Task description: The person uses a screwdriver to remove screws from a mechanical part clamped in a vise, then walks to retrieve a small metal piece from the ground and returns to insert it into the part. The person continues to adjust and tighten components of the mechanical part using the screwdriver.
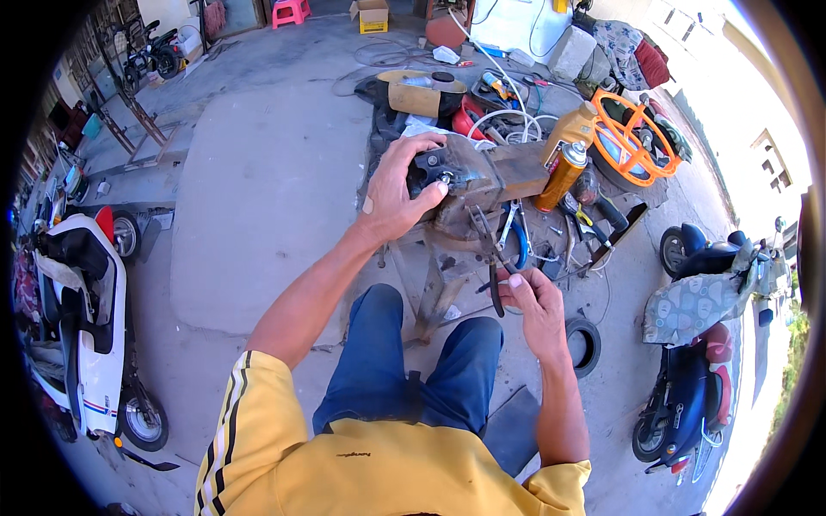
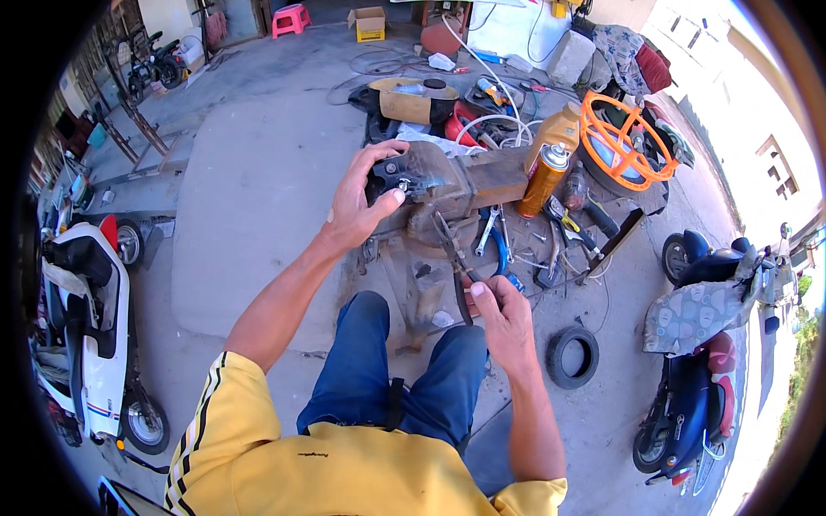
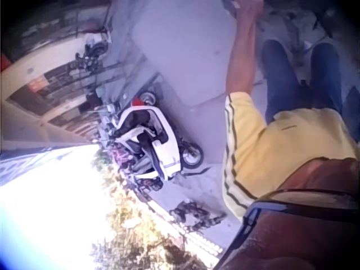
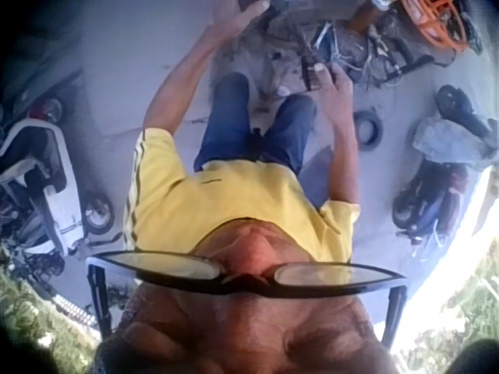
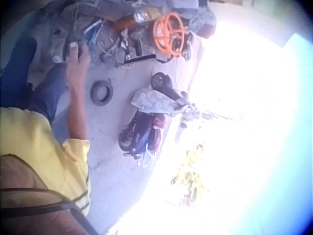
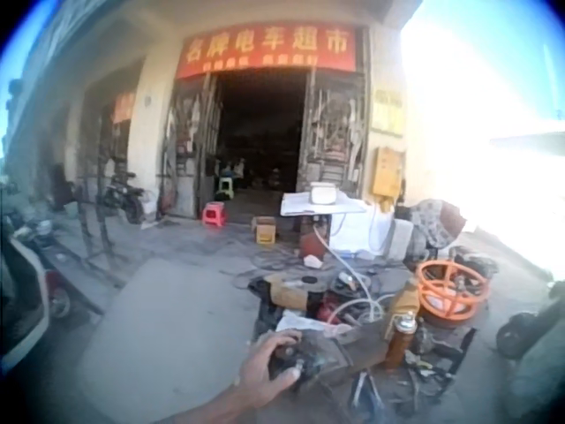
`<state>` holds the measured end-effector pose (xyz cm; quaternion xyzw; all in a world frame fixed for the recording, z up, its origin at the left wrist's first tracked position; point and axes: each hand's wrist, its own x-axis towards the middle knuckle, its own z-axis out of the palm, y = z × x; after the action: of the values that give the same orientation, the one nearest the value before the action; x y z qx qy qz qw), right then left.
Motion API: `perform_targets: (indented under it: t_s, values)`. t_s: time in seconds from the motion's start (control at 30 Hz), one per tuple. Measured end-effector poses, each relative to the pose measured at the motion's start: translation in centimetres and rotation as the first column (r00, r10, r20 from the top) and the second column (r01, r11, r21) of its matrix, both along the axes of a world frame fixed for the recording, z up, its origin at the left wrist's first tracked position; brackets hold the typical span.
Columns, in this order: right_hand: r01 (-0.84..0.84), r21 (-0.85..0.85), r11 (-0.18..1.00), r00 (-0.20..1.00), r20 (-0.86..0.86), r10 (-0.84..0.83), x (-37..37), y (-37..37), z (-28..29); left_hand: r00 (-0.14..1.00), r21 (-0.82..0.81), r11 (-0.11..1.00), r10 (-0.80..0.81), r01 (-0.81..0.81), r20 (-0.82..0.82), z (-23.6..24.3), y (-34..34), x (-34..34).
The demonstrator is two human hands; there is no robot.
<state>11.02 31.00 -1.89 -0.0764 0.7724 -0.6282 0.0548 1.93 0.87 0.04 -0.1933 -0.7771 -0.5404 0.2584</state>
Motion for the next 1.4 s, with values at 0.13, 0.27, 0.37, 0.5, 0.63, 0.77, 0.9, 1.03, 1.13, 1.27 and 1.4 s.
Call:
perform_targets:
  t_s: [0.13,0.27,0.37,0.5,0.63,0.77,0.9,1.03,1.13,1.27,1.4]
  values:
    - [-0.119,0.013,0.993,0.993,0.004,0.119,0.0,-0.9,6.4,0.999,-0.002,1.0,0.008,-0.008,-0.035,0.3,-0.3,0.2]
    - [-0.115,0.235,0.965,0.993,-0.005,0.12,-0.8,-1.4,9.8,0.997,-0.006,1.0,0.009,-0.01,-0.075,0.0,-0.5,-0.1]
    - [-0.06,0.463,0.885,0.985,-0.116,0.128,-1.4,-1.8,11.5,0.993,-0.003,1.0,0.004,-0.004,-0.12,-0.5,-0.5,-0.5]
    - [-0.057,0.619,0.784,0.976,-0.129,0.173,-1.1,-2.4,14.3,0.993,-0.031,0.999,0.008,-0.012,-0.114,-0.4,-0.6,-0.2]
    - [-0.079,0.66,0.747,0.959,-0.153,0.237,-1.7,-2.1,14.8,0.994,-0.011,1.0,-0.005,0.004,-0.113,-0.4,-0.4,-0.2]
    - [-0.049,0.691,0.721,0.942,-0.209,0.263,-1.5,-2.0,15.6,0.996,-0.01,1.0,-0.017,0.016,-0.088,-0.2,-0.3,-0.2]
    - [0.018,0.731,0.682,0.924,-0.272,0.267,-1.2,-2.3,16.0,0.997,-0.029,0.999,-0.033,0.031,-0.071,-0.1,-0.5,-0.1]
    - [0.239,0.796,0.556,0.767,-0.506,0.395,-0.8,-2.3,14.2,0.995,0.019,0.999,-0.038,0.04,-0.094,-0.9,-0.6,-0.9]
    - [0.391,0.778,0.492,0.595,-0.622,0.509,-0.2,-2.7,12.8,0.996,0.02,0.997,-0.073,0.074,-0.052,-0.9,-0.8,-0.8]
    - [0.486,0.761,0.43,0.467,-0.642,0.608,-0.1,-3.9,11.9,0.995,0.015,0.996,-0.092,0.093,-0.027,-0.9,-1.0,-0.8]
    - [0.482,0.782,0.394,0.482,-0.612,0.627,-0.6,-4.1,11.8,0.995,-0.012,0.996,-0.092,0.091,-0.039,-0.9,-1.1,-0.9]
